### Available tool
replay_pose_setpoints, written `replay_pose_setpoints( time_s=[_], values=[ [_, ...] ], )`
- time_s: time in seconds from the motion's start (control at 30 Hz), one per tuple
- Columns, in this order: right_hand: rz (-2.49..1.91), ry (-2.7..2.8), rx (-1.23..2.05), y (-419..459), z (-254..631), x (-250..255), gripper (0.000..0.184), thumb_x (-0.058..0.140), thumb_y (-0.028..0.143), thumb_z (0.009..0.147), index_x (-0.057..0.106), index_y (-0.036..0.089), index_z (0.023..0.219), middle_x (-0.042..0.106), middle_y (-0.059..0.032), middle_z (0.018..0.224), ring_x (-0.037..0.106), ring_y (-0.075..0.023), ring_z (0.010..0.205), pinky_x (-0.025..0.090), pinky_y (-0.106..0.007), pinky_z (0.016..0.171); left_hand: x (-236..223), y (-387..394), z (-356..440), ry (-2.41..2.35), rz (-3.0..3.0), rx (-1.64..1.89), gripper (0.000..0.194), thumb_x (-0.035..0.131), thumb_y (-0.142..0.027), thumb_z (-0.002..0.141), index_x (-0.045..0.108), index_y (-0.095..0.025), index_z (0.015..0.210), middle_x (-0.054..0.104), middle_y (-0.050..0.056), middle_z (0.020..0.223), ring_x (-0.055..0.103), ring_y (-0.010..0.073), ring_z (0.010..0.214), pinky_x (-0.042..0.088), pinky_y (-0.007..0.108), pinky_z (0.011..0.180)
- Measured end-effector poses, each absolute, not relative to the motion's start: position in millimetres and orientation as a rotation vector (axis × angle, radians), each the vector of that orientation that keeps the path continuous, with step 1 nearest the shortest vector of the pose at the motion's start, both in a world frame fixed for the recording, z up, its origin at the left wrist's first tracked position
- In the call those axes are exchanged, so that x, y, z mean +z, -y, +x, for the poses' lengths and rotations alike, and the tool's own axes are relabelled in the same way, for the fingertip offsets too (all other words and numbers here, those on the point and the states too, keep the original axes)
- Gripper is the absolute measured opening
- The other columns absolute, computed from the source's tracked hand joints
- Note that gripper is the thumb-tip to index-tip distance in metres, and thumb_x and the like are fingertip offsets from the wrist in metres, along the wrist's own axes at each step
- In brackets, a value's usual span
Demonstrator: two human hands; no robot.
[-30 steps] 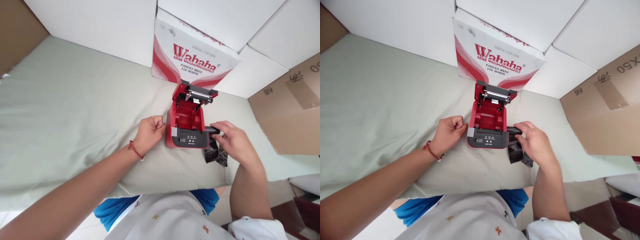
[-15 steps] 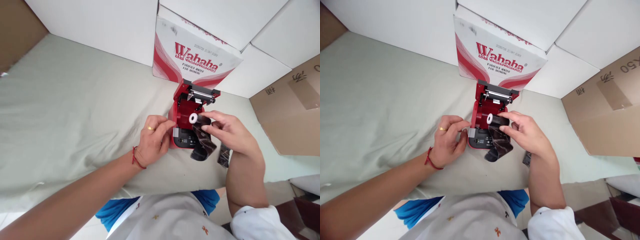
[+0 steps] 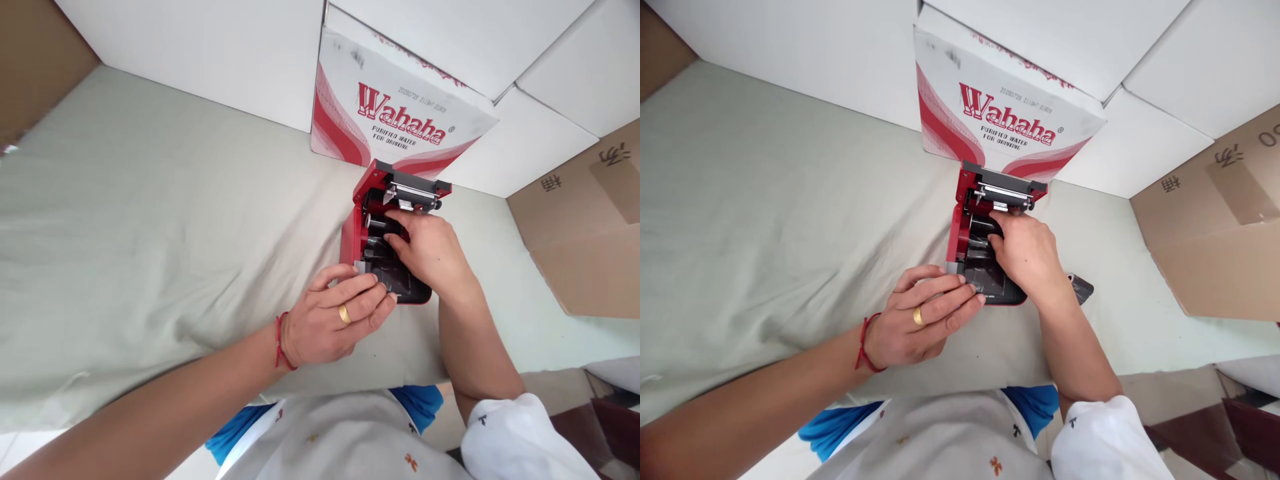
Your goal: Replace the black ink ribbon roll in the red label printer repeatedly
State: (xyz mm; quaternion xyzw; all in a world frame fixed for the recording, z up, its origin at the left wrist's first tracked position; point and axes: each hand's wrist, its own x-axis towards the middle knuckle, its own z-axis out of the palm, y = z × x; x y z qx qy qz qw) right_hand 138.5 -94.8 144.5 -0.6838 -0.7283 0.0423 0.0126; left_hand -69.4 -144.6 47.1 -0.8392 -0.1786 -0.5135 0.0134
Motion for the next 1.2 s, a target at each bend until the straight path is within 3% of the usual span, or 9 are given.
replay_pose_setpoints(
  time_s=[0.1,0.27,0.33,0.47,0.53,0.7,0.83,1.03,1.2],
  values=[
    [-1.983,2.22,0.25,100.3,141.5,144.5,0.044,0.068,0.025,0.099,0.079,0.026,0.141,0.084,-0.0106,0.136,0.081,-0.0338,0.114,0.062,-0.049,0.102,46.4,144.7,-69.9,0.562,-2.669,-1.564,0.032,0.054,-0.01,0.107,0.075,-0.02,0.13,0.087,0.003,0.116,0.079,0.0175,0.121,0.054,0.039,0.121],
    [-1.606,1.965,0.406,120.5,145.0,155.3,0.026,0.066,0.041,0.107,0.087,0.027,0.115,0.087,-0.0055,0.112,0.081,-0.0244,0.096,0.065,-0.04,0.09,48.1,144.8,-70.1,0.564,-2.667,-1.567,0.029,0.052,-0.012,0.11,0.076,-0.018,0.126,0.088,0.003,0.114,0.081,0.0169,0.118,0.054,0.038,0.119],
    [-1.581,1.844,0.158,121.8,145.4,158.0,0.032,0.059,0.045,0.112,0.085,0.027,0.118,0.086,-0.0081,0.117,0.08,-0.0277,0.108,0.064,-0.045,0.099,48.8,144.4,-70.5,0.559,-2.67,-1.559,0.029,0.051,-0.012,0.111,0.076,-0.017,0.125,0.089,0.003,0.113,0.081,0.0169,0.116,0.055,0.038,0.117],
    [-1.588,1.955,-0.165,111.3,149.0,153.5,0.044,0.051,0.045,0.114,0.07,0.03,0.151,0.073,-0.012,0.153,0.062,-0.0361,0.148,0.047,-0.062,0.126,48.5,143.9,-72.3,0.552,-2.688,-1.535,0.029,0.054,-0.013,0.11,0.076,-0.02,0.128,0.088,0.003,0.115,0.08,0.0178,0.12,0.054,0.039,0.117],
    [-1.588,2.035,-0.193,110.2,151.2,150.2,0.046,0.05,0.045,0.114,0.068,0.031,0.153,0.071,-0.0106,0.156,0.058,-0.0371,0.151,0.042,-0.065,0.129,48.0,144.3,-73.0,0.546,-2.703,-1.54,0.029,0.057,-0.012,0.108,0.075,-0.02,0.13,0.088,0.004,0.117,0.08,0.0188,0.122,0.054,0.04,0.117],
    [-1.512,1.981,-0.184,137.5,154.9,146.3,0.04,0.048,0.043,0.116,0.082,0.031,0.132,0.079,-0.0103,0.124,0.067,-0.0334,0.126,0.049,-0.059,0.119,48.7,145.6,-73.5,0.55,-2.728,-1.556,0.029,0.061,-0.011,0.105,0.075,-0.017,0.129,0.088,0.005,0.116,0.08,0.0204,0.122,0.054,0.039,0.115],
    [-1.416,2.08,-0.038,164.1,159.6,132.0,0.036,0.054,0.038,0.114,0.083,0.028,0.132,0.078,-0.0113,0.117,0.071,-0.0287,0.108,0.059,-0.05,0.099,50.8,145.9,-73.1,0.57,-2.729,-1.546,0.028,0.058,-0.01,0.105,0.077,-0.017,0.125,0.088,0.005,0.114,0.08,0.0193,0.12,0.052,0.038,0.115],
    [-1.29,2.003,-0.031,178.8,158.6,101.3,0.036,0.056,0.026,0.11,0.077,0.027,0.139,0.076,-0.0112,0.114,0.069,-0.0291,0.11,0.059,-0.049,0.096,50.0,147.9,-70.8,0.609,-2.703,-1.578,0.034,0.051,-0.007,0.104,0.078,-0.018,0.12,0.089,0.004,0.107,0.081,0.017,0.113,0.055,0.037,0.113],
    [-1.289,1.982,-0.114,179.3,152.5,94.4,0.04,0.055,0.025,0.108,0.074,0.029,0.143,0.076,-0.0105,0.113,0.069,-0.0296,0.108,0.058,-0.05,0.096,45.4,143.5,-72.9,0.758,-2.59,-1.666,0.046,0.052,-0.006,0.099,0.073,-0.026,0.134,0.088,0.005,0.122,0.077,0.0196,0.132,0.056,0.041,0.119]
  ],
)
